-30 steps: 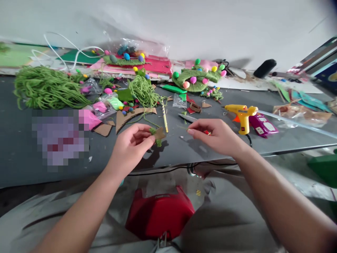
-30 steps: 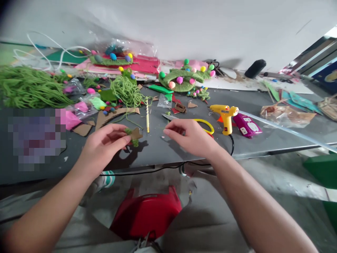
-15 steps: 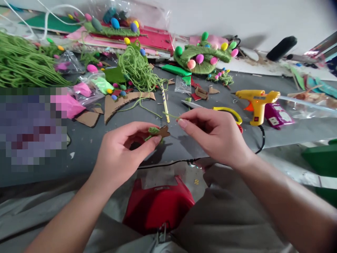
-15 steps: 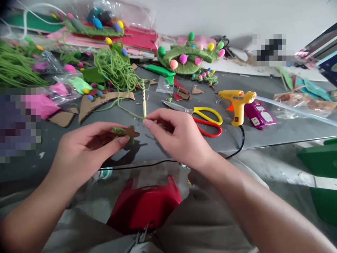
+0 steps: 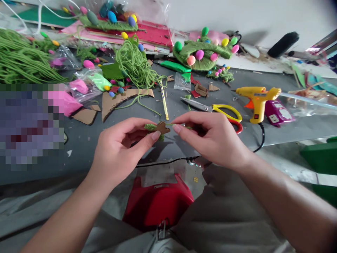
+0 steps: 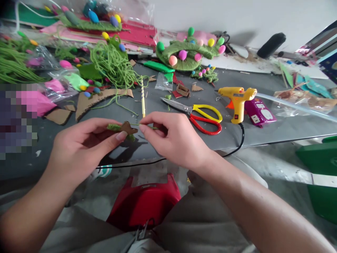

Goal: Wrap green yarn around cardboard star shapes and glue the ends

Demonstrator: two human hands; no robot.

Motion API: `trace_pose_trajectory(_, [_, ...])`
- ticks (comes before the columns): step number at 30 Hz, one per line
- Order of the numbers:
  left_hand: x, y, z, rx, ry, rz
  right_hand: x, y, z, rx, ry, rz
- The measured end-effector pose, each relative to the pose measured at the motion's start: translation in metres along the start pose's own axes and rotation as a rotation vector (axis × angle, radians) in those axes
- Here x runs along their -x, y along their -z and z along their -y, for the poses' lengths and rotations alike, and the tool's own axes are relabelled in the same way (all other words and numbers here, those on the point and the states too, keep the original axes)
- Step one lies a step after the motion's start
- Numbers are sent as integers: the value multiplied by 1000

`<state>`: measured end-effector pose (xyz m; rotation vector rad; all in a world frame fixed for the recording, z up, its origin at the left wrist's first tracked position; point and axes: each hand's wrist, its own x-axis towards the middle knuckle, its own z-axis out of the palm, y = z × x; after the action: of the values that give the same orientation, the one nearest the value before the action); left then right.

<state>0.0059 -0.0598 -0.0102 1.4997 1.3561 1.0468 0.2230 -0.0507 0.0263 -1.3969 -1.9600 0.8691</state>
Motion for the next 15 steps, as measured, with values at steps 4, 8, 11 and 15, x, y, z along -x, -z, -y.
trace_pose_trajectory(4, [0,-1,-1,50,29,20,-1,-1,0,20,30,21])
trace_pose_trajectory(8, [-1,-2,-4,24,30,41,-13,6,-12,100,60,-125])
trace_pose_trajectory(11, [0,-2,-4,53,22,67,-28,16,-25,137,94,-262])
trace_pose_trajectory(15, [0,1,-3,97,32,74,-46,23,-34,244,174,-343])
